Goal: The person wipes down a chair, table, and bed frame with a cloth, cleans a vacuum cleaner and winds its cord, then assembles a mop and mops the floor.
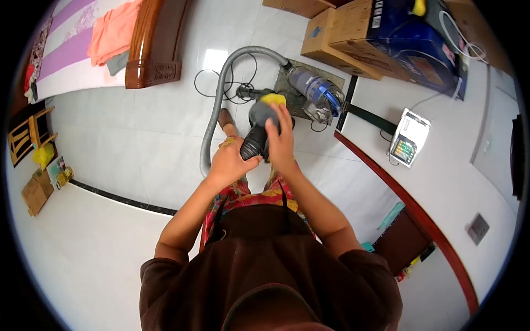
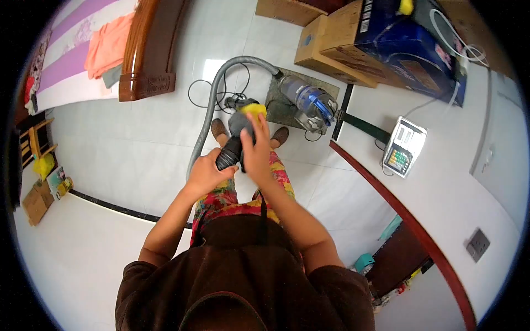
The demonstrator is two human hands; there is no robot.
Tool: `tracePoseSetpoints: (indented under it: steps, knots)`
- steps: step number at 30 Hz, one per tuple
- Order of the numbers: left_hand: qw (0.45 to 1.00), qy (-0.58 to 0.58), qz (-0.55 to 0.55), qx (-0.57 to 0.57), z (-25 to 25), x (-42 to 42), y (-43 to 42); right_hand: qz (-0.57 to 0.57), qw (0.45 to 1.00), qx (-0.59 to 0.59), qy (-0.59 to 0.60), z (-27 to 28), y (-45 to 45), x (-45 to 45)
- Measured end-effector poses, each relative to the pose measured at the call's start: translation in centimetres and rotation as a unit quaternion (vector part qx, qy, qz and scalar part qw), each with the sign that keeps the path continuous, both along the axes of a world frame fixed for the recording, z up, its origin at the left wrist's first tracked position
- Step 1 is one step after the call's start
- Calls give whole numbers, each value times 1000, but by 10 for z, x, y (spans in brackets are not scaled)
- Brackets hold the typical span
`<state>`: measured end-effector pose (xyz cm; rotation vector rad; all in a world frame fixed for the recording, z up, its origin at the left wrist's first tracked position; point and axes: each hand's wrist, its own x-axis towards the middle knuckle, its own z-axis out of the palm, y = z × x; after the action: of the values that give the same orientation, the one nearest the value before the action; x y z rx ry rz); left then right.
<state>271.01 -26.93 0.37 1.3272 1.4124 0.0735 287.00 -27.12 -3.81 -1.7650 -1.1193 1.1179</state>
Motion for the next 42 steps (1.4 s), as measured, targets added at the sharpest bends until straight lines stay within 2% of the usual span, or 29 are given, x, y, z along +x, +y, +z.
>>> tracePoseSetpoints:
  steps: [1,3,5,7,8,11,12,13,14,15,17,19,20,21,23,27,28,31,35,36,39,41,42]
  knots:
    - [1000,11,-14,1,24,-1,8,-26,999,-16,43,-2,10,9]
    - [999,5,-33,33,58,-8,16,-113,970,-58,208,9,36,26]
    - [995,-35,-46,83,86,-16,15,-200,923,-20,329,28,58,39]
    - [992,-60,-47,99,122,-22,21,-208,867,-32,451,71,75,49]
    - [990,-74,-48,107,138,-22,22,-215,853,-17,475,95,80,48]
    - [984,-42,-78,158,169,-27,22,-200,903,6,380,146,76,47]
    - [982,-42,-76,170,176,-27,23,-170,932,39,317,159,68,44]
    - [980,-42,-74,181,182,-28,22,-84,964,89,238,177,58,43]
    - [979,-43,-70,189,183,-32,22,-23,987,136,81,198,47,35]
    - [974,-67,-66,204,184,-33,19,37,980,178,-78,220,37,28]
    - [963,-116,-61,234,189,-37,16,36,967,227,-110,242,31,17]
    - [959,-125,-74,244,202,-43,15,-2,978,203,-55,252,42,23]
    - [958,-121,-87,246,211,-47,14,-92,979,172,62,234,55,27]
    - [957,-118,-100,247,221,-52,12,-100,976,141,132,221,72,41]
    - [959,-128,-85,237,239,-63,7,-115,919,78,369,230,92,51]
    - [944,-177,-73,271,249,-94,4,-211,814,41,540,234,118,45]
    - [947,-218,-36,235,251,-97,4,-249,818,58,515,244,115,34]
    - [929,-334,89,132,256,-96,12,-163,869,185,429,274,101,-4]
    - [922,-318,85,202,261,-81,44,-58,917,258,298,318,57,-75]
    - [909,-351,109,196,264,-78,52,-21,932,291,217,316,49,-88]
    - [858,-445,154,205,269,-77,72,78,915,394,34,318,33,-108]
    - [829,-469,201,231,283,-72,81,123,901,411,65,314,34,-113]
    - [830,-470,197,228,289,-75,84,107,899,422,52,315,35,-115]
